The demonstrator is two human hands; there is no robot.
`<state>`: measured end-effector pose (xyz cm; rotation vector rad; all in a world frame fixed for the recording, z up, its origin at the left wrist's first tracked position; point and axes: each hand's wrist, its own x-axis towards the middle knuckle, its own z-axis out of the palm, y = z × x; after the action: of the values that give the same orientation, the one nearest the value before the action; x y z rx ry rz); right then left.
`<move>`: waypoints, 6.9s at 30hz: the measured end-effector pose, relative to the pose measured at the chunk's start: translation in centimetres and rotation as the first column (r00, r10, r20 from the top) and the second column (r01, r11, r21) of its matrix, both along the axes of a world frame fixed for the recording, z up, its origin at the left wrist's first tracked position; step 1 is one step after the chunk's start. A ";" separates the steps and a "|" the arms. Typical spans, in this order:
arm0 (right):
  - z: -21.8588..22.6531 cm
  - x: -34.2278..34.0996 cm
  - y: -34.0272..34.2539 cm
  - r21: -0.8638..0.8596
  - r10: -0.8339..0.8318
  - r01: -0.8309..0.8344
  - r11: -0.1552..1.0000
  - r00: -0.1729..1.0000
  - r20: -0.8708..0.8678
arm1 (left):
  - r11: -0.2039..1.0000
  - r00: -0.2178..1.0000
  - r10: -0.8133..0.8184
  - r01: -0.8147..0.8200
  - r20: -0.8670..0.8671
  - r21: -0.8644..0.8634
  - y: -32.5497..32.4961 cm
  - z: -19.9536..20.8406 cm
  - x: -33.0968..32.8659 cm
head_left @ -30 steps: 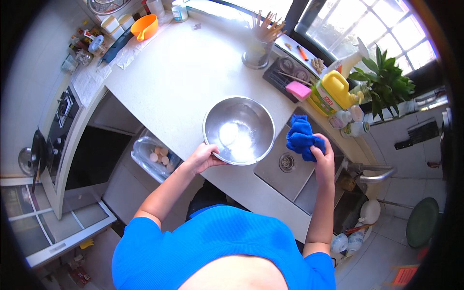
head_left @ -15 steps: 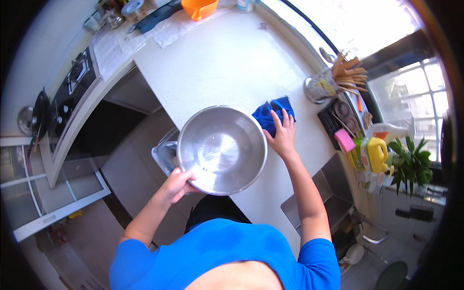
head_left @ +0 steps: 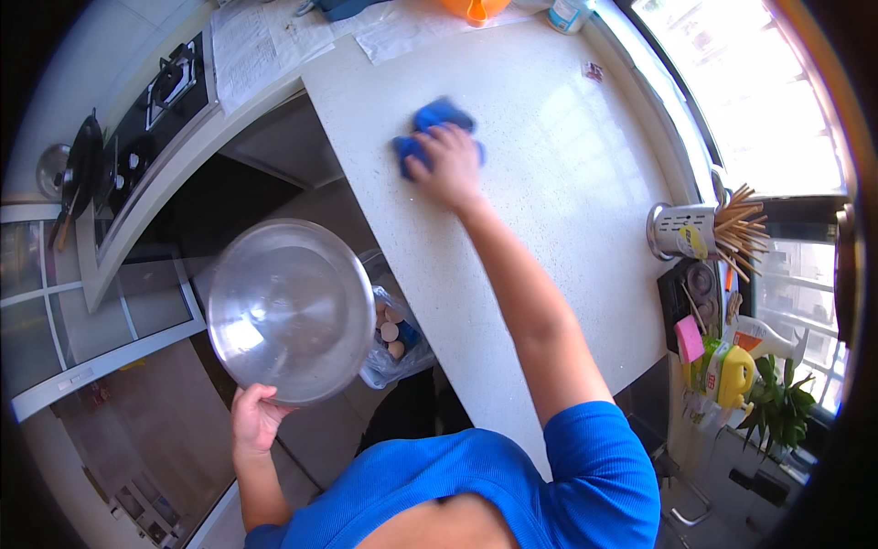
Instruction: The person washes a small bowl, chopsticks, and a spoon in the kitchen sink using a sponge and running water. They then wipe the countertop with a blue cloth, scrub a metal bowl with a sponge, rinse it, and dry it with the cloth before placing it on the counter.
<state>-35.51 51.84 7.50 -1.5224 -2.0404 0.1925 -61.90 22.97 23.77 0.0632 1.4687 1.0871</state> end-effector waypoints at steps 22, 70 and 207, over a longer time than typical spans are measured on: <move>3.3 4.5 -3.5 -0.274 0.065 -0.005 0.962 0.975 0.210 | 0.996 0.992 0.092 -0.091 0.082 -0.009 4.4 -2.0 -3.7; 2.9 8.4 -19.3 -0.185 0.337 -0.318 0.930 0.938 0.079 | 0.998 0.990 0.012 -0.022 0.142 0.065 8.0 -3.8 -2.8; 18.6 15.8 -32.2 -0.499 -0.233 0.226 0.837 0.971 0.049 | 0.494 0.475 -0.869 0.846 0.137 0.200 1.3 1.2 21.3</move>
<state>-19.72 19.62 26.08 -2.0561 -1.8562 0.6824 -40.57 24.22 24.93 0.6825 0.9336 0.2860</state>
